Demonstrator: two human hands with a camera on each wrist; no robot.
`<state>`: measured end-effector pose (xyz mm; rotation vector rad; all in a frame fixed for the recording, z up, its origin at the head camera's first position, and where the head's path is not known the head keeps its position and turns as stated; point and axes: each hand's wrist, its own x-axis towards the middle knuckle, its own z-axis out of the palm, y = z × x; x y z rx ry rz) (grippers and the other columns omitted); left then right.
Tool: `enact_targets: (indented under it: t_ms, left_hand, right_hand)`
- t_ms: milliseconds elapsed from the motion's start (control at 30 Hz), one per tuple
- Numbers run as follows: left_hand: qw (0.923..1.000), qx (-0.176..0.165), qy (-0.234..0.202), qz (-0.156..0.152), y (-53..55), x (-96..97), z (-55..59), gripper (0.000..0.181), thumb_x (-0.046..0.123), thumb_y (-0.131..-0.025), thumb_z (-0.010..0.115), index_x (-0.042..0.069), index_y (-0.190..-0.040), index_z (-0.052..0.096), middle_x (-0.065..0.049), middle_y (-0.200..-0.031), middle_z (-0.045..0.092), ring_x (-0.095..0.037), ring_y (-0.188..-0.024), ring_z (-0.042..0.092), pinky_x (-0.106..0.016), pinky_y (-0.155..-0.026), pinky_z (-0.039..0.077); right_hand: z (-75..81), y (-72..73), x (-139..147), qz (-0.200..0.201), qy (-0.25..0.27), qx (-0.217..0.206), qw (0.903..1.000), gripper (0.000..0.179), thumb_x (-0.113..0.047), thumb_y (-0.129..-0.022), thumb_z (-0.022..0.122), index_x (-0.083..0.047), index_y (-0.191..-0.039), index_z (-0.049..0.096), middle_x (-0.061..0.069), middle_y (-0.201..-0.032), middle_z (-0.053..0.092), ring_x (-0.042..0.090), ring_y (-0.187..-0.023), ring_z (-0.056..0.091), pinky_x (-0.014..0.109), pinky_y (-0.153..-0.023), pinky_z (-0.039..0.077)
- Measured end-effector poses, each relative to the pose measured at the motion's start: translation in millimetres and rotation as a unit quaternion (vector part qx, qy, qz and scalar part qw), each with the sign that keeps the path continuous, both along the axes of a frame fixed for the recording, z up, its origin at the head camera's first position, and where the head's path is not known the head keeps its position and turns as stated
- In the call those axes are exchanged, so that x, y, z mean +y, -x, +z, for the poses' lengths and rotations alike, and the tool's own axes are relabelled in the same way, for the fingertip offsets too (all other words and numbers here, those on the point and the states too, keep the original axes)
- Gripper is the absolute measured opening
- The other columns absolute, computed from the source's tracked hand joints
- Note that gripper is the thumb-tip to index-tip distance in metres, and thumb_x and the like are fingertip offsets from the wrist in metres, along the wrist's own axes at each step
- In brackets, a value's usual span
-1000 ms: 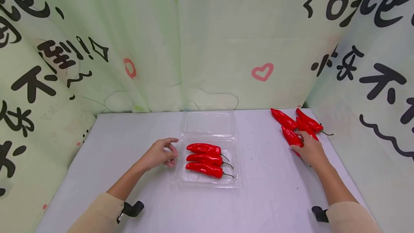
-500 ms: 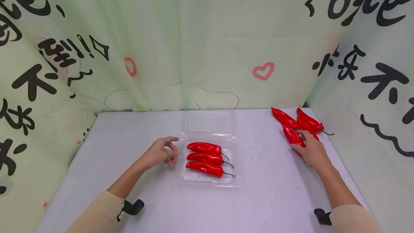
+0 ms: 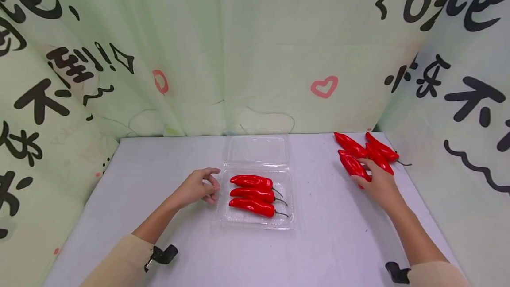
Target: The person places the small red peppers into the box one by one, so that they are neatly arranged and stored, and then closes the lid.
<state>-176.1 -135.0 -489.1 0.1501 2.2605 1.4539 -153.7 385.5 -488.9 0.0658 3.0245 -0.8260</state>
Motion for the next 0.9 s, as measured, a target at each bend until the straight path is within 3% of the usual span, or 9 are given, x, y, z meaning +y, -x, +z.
enact_targets:
  t_ms: [333, 900]
  left_hand:
    - [1.0000, 0.008, 0.001, -0.002, 0.8, -1.0, -0.6, 0.059, 0.002, -0.095, 0.071, 0.001, -0.149, 0.048, -0.012, -0.100, 0.066, -0.018, -0.062, 0.069, -0.032, -0.063, 0.064]
    - [1.0000, 0.003, 0.002, -0.003, -1.6, -0.1, 1.2, 0.060, 0.002, -0.095, 0.071, 0.000, -0.150, 0.048, -0.011, -0.099, 0.066, -0.018, -0.062, 0.069, -0.031, -0.063, 0.064]
  right_hand:
    - [15.7, -9.3, -24, 0.026, 0.014, 0.036, 0.9989, 0.076, -0.011, -0.084, 0.085, 0.003, -0.147, 0.045, 0.034, -0.138, 0.051, 0.055, -0.123, 0.046, 0.065, -0.083, 0.060]
    - [42.9, -17.1, -82, 0.093, 0.031, 0.027, 0.9948, 0.075, -0.015, -0.083, 0.086, -0.004, -0.147, 0.050, 0.026, -0.136, 0.059, 0.045, -0.116, 0.059, 0.051, -0.077, 0.066]
